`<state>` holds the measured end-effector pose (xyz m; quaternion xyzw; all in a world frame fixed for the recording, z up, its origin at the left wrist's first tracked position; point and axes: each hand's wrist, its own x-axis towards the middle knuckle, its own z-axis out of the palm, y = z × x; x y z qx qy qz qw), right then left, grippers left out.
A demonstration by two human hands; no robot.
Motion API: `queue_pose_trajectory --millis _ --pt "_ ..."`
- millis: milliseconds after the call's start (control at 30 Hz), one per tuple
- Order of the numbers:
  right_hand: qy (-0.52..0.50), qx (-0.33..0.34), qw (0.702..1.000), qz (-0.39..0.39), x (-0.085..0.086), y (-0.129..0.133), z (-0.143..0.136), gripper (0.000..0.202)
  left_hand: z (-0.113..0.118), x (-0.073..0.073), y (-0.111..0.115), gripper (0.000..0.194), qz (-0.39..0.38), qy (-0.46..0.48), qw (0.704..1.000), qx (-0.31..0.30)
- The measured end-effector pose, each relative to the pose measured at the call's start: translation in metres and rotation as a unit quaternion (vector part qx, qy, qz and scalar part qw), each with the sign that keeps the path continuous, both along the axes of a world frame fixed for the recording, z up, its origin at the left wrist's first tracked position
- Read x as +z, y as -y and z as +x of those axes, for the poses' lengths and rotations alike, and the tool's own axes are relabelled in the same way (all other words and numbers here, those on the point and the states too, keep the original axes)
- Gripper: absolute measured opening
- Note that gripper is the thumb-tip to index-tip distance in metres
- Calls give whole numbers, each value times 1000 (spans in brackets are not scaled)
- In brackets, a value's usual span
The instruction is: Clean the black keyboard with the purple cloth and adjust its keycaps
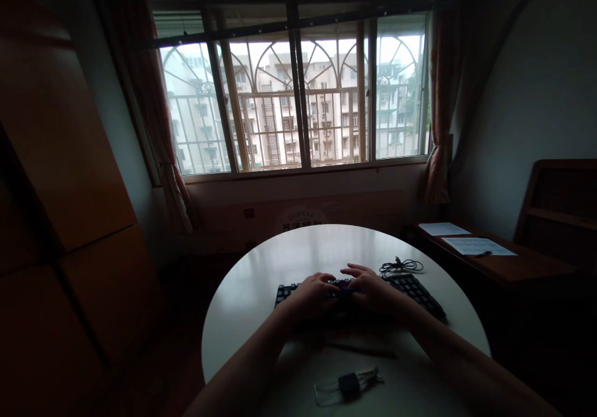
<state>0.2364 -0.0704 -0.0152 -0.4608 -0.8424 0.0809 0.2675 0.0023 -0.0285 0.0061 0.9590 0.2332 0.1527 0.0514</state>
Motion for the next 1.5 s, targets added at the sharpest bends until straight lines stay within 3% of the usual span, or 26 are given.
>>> queue_pose_trajectory --millis 300,733,1500 --pt "22 -13 1000 1 1 -3 5 21 0 3 3 31 -5 6 1000 -1" --pt "1 2 1000 -23 1 -2 3 19 -3 -8 -8 31 -44 38 998 2" --pt "-21 -10 999 -33 -12 -11 9 24 -6 -10 -14 33 -106 41 993 13"
